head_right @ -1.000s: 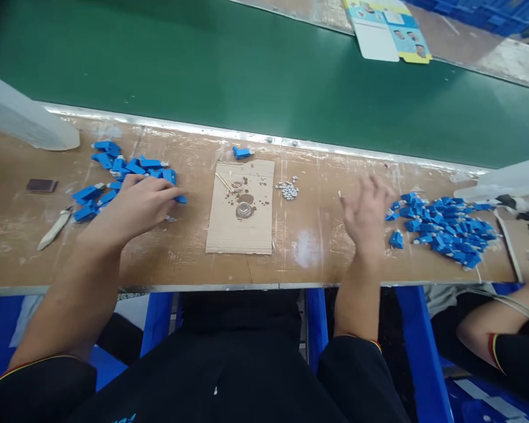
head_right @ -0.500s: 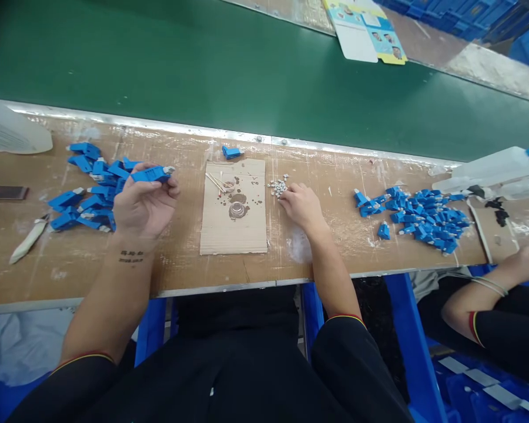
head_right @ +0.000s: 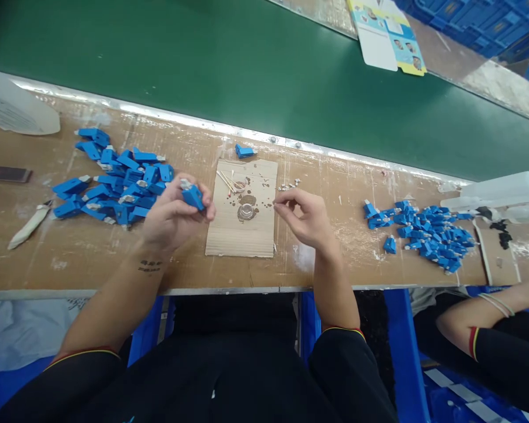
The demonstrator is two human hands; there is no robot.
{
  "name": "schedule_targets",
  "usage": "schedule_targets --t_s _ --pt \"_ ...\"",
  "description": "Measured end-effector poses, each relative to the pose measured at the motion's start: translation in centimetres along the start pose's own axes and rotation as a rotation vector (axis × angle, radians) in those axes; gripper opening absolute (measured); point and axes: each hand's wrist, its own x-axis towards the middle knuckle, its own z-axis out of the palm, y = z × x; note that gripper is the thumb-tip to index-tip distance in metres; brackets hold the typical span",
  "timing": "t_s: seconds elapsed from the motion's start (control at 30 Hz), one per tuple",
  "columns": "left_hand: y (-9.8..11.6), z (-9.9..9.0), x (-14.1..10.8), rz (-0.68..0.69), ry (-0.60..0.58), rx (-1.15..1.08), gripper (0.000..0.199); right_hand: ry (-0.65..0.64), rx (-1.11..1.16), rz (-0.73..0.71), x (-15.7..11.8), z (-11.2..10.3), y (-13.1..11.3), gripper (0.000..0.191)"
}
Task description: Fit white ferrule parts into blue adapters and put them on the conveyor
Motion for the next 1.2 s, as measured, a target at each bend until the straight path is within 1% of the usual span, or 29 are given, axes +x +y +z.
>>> schedule_targets --t_s 0.07,0.1,0.17,0.23,0.3,0.37,0.43,0.5,0.6,0.67,0.8,0.97,1.07,1.13,1.2 --pt "-0.4 0.8 -0.5 -0.019 -0.076 0.024 0.037 0.058 0.126 -0.082 0.1 1.2 -1.7 0.002" --pt "-0.7 1.2 -0.7 -0.022 -0.102 0.06 0.037 0.097 0.175 -0.12 0.2 2.0 -2.3 0.003" --pt "-1.2 1.7 -1.1 -0.037 -0.144 0.147 0.039 0.187 0.24 -0.186 0.2 3.7 -3.1 0.008" --pt "-1.5 2.0 -1.4 -0.063 -0.19 0.194 0.041 0.242 0.255 -0.24 0.1 5.2 -3.3 0.012" --pt "-1.8 2.2 -1.6 -0.065 -0.211 0.181 0.044 0.24 0.248 -0.279 -0.1 6.3 -3.2 0.013" --pt "-2.0 2.4 -1.7 -0.051 -0.194 0.157 0.046 0.208 0.24 -0.308 -0.2 6.9 -3.2 0.019" --pt "-2.1 2.4 -1.7 -0.041 -0.149 0.163 0.046 0.196 0.216 -0.343 -0.3 7.2 -3.2 0.028" --pt "-2.1 2.4 -1.6 -0.03 -0.105 0.189 0.045 0.214 0.133 -0.389 -0.3 7.4 -3.3 0.036" --pt "-2.0 2.3 -1.5 -0.025 -0.067 0.235 0.046 0.257 -0.039 -0.45 -0.2 7.5 -3.3 0.039" --pt "-1.9 2.3 -1.5 -0.025 -0.054 0.26 0.046 0.277 -0.093 -0.474 -0.2 7.6 -3.2 0.041" --pt "-1.9 2.4 -1.5 -0.014 -0.039 0.292 0.047 0.32 -0.073 -0.516 -0.3 7.7 -2.9 0.046" --pt "-2.4 2.3 -1.5 -0.011 -0.026 0.319 0.044 0.285 -0.042 -0.517 -0.3 7.7 -3.2 0.053" --pt "-2.4 2.2 -1.5 -0.041 -0.05 0.215 0.042 0.287 0.065 -0.48 -0.2 7.7 -3.3 0.048" --pt "-2.1 2.1 -1.5 -0.092 -0.101 0.051 0.043 0.301 0.155 -0.421 -0.1 7.5 -3.2 0.04" --pt "-1.6 2.1 -1.4 -0.147 -0.15 -0.107 0.045 0.324 0.192 -0.355 -0.1 7.0 -2.9 0.034"
